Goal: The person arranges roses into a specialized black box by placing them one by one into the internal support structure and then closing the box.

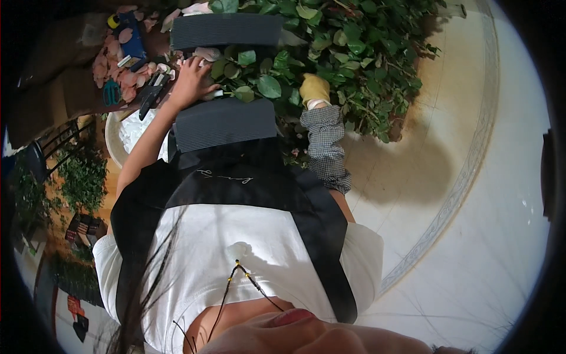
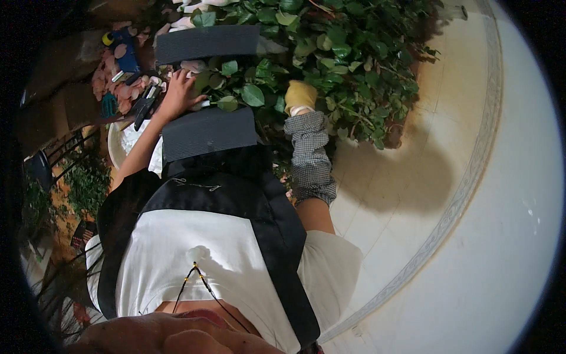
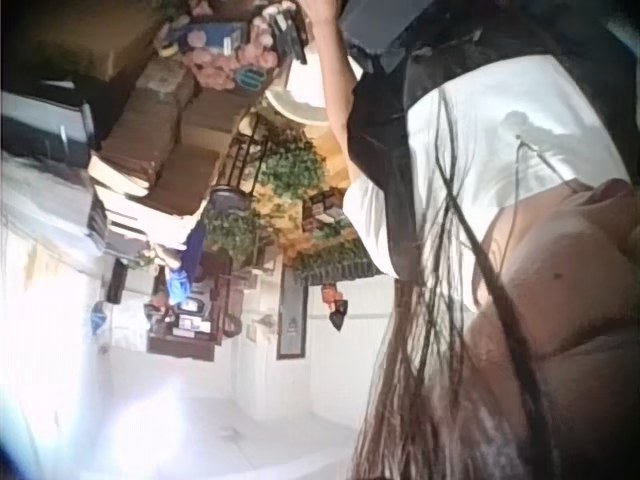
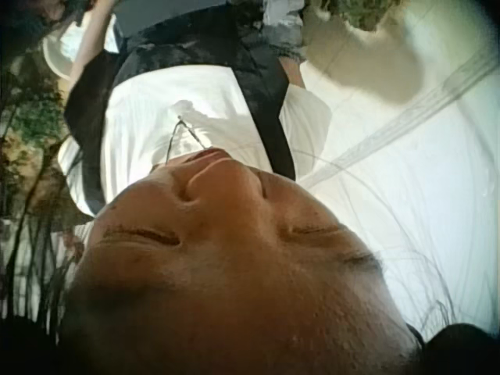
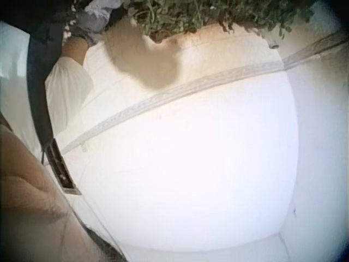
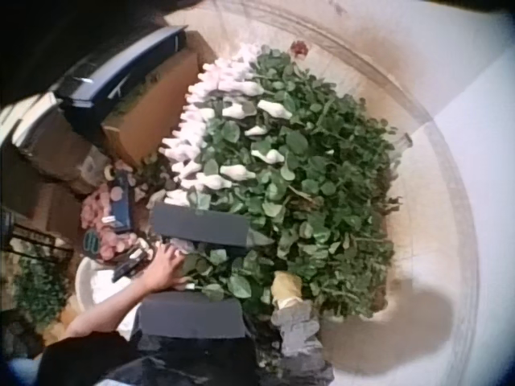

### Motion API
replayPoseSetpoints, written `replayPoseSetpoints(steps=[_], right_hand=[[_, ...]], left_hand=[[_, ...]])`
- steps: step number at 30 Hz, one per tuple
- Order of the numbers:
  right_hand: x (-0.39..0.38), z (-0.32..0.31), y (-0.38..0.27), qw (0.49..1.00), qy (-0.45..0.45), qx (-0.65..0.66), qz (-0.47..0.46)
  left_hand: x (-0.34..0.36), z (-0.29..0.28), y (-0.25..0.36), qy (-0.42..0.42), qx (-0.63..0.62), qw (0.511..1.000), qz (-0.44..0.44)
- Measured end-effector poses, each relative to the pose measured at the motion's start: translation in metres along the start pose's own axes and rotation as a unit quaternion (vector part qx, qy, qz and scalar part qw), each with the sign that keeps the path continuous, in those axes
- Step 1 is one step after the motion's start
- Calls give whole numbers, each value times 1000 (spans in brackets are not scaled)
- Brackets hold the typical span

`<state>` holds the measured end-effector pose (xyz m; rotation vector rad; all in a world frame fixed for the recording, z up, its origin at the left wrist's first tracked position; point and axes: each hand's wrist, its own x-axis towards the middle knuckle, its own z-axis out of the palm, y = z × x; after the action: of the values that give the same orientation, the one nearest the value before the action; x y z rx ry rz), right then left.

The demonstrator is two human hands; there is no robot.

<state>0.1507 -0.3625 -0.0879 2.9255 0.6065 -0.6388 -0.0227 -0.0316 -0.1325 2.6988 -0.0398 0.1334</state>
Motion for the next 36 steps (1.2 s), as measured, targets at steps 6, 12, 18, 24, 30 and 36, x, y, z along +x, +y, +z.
replayPoseSetpoints(steps=[6, 12, 18, 24, 30, 36], right_hand=[[15, 51, 32, 952, 258, 155, -51], [4, -28, 27, 985, 34, 84, -147], [-42, -135, -102, 906, -92, 250, -329], [11, -66, -168, 923, -50, 120, -362], [-16, -113, -215, 806, -123, 262, -516], [0, -67, -200, 840, -138, -1, -524]], left_hand=[[14, -10, 3, -7, -23, 999, 25], [0, -3, -9, -8, -37, 999, 15], [-1, 5, -9, -18, -65, 998, -4], [-31, -30, -20, 51, -109, 993, -2], [-76, -53, -14, -37, -387, 863, -322], [-52, -37, -7, -192, -262, 910, -257]])
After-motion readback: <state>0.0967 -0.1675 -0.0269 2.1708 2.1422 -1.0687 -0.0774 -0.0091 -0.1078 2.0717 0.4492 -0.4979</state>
